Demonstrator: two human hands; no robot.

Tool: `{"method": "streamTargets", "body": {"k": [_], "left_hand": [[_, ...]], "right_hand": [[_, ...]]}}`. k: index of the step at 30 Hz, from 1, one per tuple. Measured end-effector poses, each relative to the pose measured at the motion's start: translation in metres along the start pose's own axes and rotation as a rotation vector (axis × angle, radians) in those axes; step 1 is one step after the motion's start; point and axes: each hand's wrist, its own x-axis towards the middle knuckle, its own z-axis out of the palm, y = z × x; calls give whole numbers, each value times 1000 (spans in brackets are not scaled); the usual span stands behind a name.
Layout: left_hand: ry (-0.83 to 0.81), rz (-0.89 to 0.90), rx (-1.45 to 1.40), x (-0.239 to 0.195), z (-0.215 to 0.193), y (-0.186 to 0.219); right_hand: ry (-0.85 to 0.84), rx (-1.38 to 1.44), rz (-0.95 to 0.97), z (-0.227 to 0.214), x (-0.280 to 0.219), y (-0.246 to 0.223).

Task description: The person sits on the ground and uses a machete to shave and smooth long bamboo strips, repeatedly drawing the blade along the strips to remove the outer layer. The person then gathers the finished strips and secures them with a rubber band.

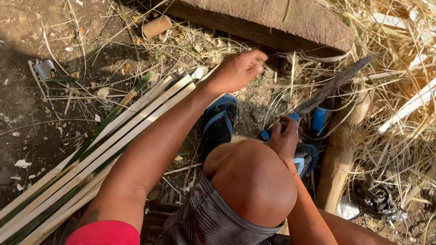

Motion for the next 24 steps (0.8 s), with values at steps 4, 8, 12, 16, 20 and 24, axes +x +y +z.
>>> {"method": "streamTargets", "body": {"k": [4,8,12,16,20,24], "left_hand": [[153,-531,218,-112,-27,-118],[130,-780,372,-207,-5,-182],[224,-765,616,-248,11,-201],[406,-599,827,-254,8,-210],[109,-737,786,-245,-8,-218],[128,-719,668,-263,-26,-221]], "right_hand": [[-439,-21,59,33,20,-38],[-590,16,46,87,49,-57],[-571,224,464,128,81,-58],[-468,183,711,154,104,-47],[-418,181,730,175,115,-31],[-335,433,832,171,114,-28]]}}
